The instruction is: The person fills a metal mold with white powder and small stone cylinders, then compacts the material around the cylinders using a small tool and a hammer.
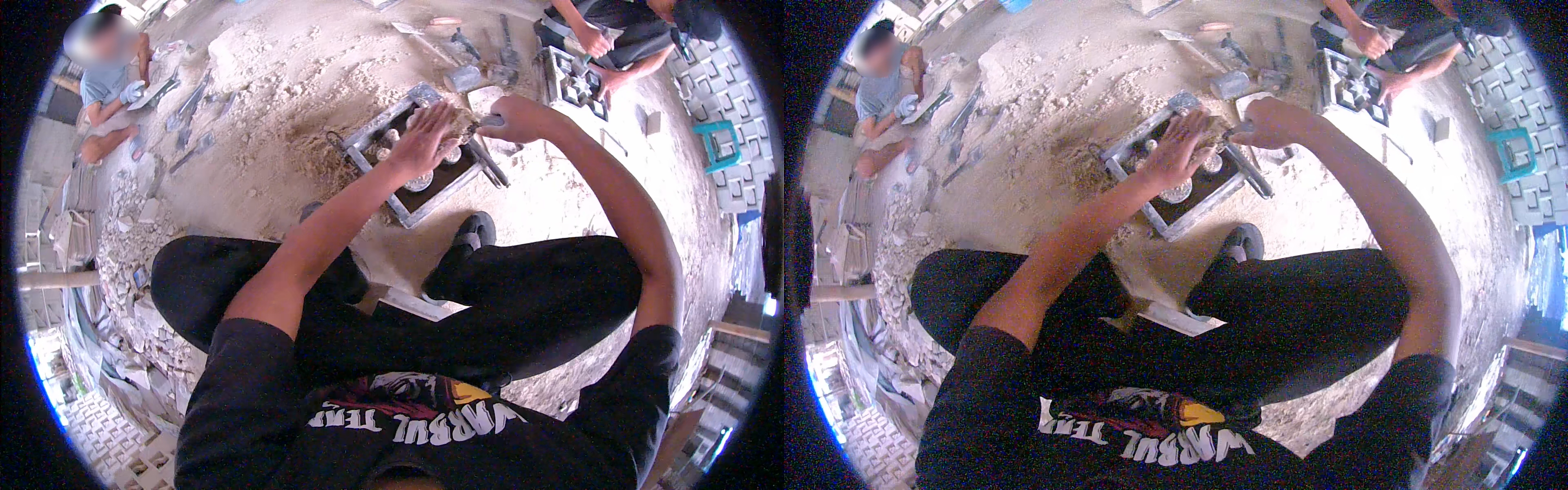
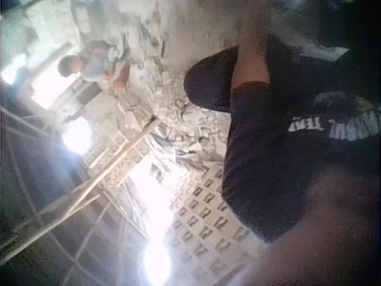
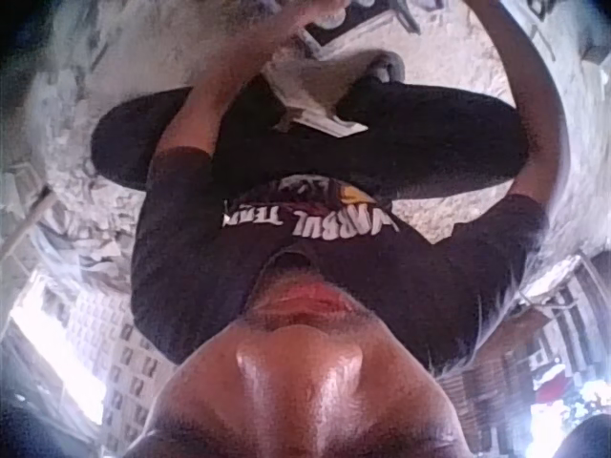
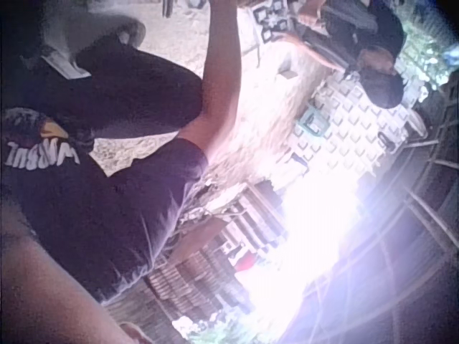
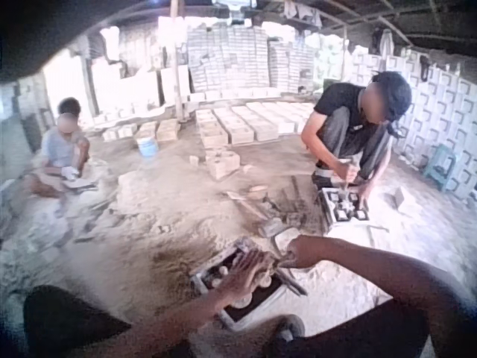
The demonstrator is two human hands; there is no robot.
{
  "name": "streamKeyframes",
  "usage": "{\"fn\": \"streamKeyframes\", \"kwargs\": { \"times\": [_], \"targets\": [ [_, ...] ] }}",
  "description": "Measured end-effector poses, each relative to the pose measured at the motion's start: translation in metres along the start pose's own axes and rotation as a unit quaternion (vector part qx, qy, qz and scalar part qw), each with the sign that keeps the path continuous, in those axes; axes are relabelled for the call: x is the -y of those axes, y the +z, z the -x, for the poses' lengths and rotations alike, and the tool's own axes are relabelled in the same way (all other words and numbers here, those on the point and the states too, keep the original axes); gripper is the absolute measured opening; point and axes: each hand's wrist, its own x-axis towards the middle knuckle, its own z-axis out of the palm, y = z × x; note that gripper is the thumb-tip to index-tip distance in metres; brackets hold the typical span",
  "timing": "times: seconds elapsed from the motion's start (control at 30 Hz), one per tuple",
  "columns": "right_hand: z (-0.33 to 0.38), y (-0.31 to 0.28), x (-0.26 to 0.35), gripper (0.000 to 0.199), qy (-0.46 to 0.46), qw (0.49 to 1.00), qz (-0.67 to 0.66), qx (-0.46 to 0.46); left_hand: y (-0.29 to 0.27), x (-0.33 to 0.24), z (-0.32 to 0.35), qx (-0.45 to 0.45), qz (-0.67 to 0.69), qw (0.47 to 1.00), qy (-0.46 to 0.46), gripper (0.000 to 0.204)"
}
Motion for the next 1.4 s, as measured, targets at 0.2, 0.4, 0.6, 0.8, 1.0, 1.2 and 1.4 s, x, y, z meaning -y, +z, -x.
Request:
{"fn": "streamKeyframes", "kwargs": {
  "times": [0.2, 0.4, 0.6, 0.8, 1.0, 1.2, 1.4],
  "targets": [
    [-0.001, 0.011, -0.009, 0.058, 0.029, 0.998, 0.049, 0.042, 0.009, -0.017, 0.000, -0.031, 0.159, 0.987, 0.012, 0.044],
    [0.004, 0.004, -0.014, 0.054, 0.024, 0.993, 0.110, 0.018, 0.000, 0.009, 0.009, -0.012, 0.167, 0.985, -0.031, 0.020],
    [0.014, -0.012, 0.006, 0.041, 0.026, 0.985, 0.161, 0.048, -0.004, 0.031, 0.035, 0.121, 0.071, 0.990, -0.026, 0.028],
    [0.014, -0.016, 0.005, 0.039, 0.023, 0.985, 0.169, 0.016, 0.006, 0.010, 0.077, 0.113, -0.041, 0.993, 0.017, 0.061],
    [0.014, -0.019, -0.004, 0.039, 0.027, 0.989, 0.141, -0.024, 0.023, -0.024, 0.082, 0.157, -0.126, 0.972, 0.117, 0.063],
    [0.013, -0.013, -0.006, 0.041, 0.009, 0.992, 0.124, -0.016, 0.008, 0.000, 0.074, 0.189, -0.106, 0.972, 0.094, 0.053],
    [0.014, -0.007, -0.013, 0.039, -0.005, 0.992, 0.113, -0.052, 0.004, 0.017, 0.072, 0.138, -0.153, 0.977, 0.046, 0.059]
  ]
}}
